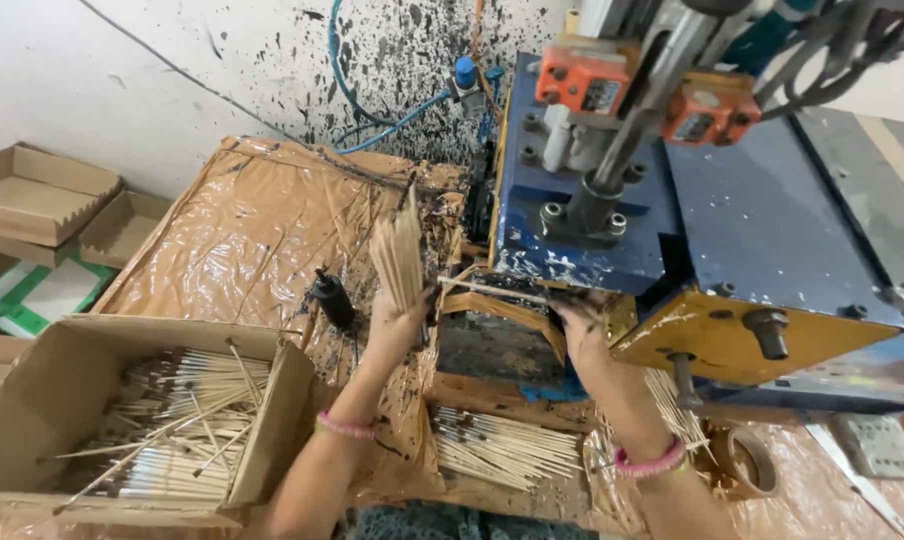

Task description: Operating a machine to apply coating to wooden sticks, likely for incense production.

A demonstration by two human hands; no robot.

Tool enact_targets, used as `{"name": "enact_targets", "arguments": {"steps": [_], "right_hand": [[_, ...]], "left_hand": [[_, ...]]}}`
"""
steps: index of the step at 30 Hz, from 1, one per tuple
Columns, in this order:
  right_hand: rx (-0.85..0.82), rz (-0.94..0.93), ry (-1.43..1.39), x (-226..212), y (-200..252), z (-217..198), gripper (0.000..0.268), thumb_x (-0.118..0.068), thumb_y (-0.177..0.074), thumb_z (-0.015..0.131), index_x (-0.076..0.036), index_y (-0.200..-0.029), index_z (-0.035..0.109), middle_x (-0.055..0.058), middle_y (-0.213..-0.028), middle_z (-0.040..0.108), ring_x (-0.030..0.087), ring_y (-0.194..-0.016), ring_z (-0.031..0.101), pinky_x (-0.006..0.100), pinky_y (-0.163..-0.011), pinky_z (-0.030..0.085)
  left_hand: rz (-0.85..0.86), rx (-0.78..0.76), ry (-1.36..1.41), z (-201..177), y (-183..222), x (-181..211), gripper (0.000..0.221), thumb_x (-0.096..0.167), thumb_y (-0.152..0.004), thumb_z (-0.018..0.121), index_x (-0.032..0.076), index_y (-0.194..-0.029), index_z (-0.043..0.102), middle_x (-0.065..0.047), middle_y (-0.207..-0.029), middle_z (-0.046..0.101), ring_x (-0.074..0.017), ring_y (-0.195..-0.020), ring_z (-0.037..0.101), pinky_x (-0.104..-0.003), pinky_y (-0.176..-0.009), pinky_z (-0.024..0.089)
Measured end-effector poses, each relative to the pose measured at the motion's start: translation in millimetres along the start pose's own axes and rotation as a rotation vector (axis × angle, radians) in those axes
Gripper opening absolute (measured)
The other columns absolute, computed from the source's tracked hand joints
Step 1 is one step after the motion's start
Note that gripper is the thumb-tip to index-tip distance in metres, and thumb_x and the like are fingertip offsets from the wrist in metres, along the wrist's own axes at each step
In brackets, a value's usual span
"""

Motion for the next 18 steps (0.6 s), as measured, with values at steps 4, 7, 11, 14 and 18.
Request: {"name": "enact_targets", "arguments": {"steps": [4, 7, 11, 14, 18], "right_hand": [[0.173, 0.104, 0.185, -35.5, 53.6, -84.5, 0.027, -0.008, -0.093, 0.065, -0.014, -0.118, 0.074, 0.013, -0.099, 0.073, 0.029, -0.086, 0.070, 0.038, -0.080, 0.055], [0.363, 0.212, 0.223, 22.4, 119.6, -119.8, 0.027, -0.007, -0.092, 0.067, -0.009, -0.118, 0.071, 0.014, -0.109, 0.072, 0.031, -0.096, 0.070, 0.039, -0.087, 0.056], [0.408, 0.234, 0.698, 7.0, 148.3, -125.7, 0.039, -0.007, -0.081, 0.072, -0.006, -0.120, 0.070, 0.022, -0.115, 0.071, 0.044, -0.102, 0.066, 0.049, -0.091, 0.054], [0.215, 0.409, -0.154, 17.6, 149.0, -64.1, 0.032, -0.005, -0.083, 0.072, -0.007, -0.114, 0.067, 0.009, -0.098, 0.075, 0.019, -0.071, 0.063, 0.033, -0.065, 0.052], [0.033, 0.365, -0.675, -10.9, 106.1, -12.9, 0.035, 0.002, -0.083, 0.070, -0.005, -0.118, 0.066, 0.006, -0.100, 0.075, 0.011, -0.069, 0.062, 0.027, -0.060, 0.052]], "left_hand": [[-0.100, 0.132, -0.369, -62.3, 88.1, -80.7, 0.013, 0.005, -0.088, 0.067, -0.002, -0.098, 0.070, -0.010, -0.075, 0.066, -0.0204, -0.066, 0.063, -0.035, -0.060, 0.049], [-0.002, 0.143, -0.480, -100.7, 129.6, -112.7, 0.020, -0.001, -0.087, 0.067, -0.005, -0.106, 0.070, -0.013, -0.095, 0.072, -0.0241, -0.086, 0.070, -0.035, -0.077, 0.054], [0.170, 0.120, -0.426, -95.8, 160.0, -73.7, 0.024, -0.002, -0.088, 0.065, -0.005, -0.111, 0.068, -0.013, -0.107, 0.073, -0.0231, -0.096, 0.069, -0.035, -0.085, 0.054], [-0.311, -0.168, -0.593, -56.0, 168.9, -101.9, 0.010, 0.006, -0.088, 0.074, 0.004, -0.096, 0.079, -0.008, -0.078, 0.074, -0.0241, -0.067, 0.063, -0.040, -0.059, 0.049], [0.254, -0.401, -0.684, -3.4, 139.8, -43.7, 0.018, 0.003, -0.075, 0.079, 0.006, -0.087, 0.066, -0.004, -0.077, 0.062, -0.0176, -0.074, 0.060, -0.035, -0.072, 0.050]]}}
Point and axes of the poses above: each hand's wrist, its own y-axis away from the middle knuckle, its own z-axis out of the palm, x = y × z, the point moved 8 cm from there along -y, towards the middle knuckle
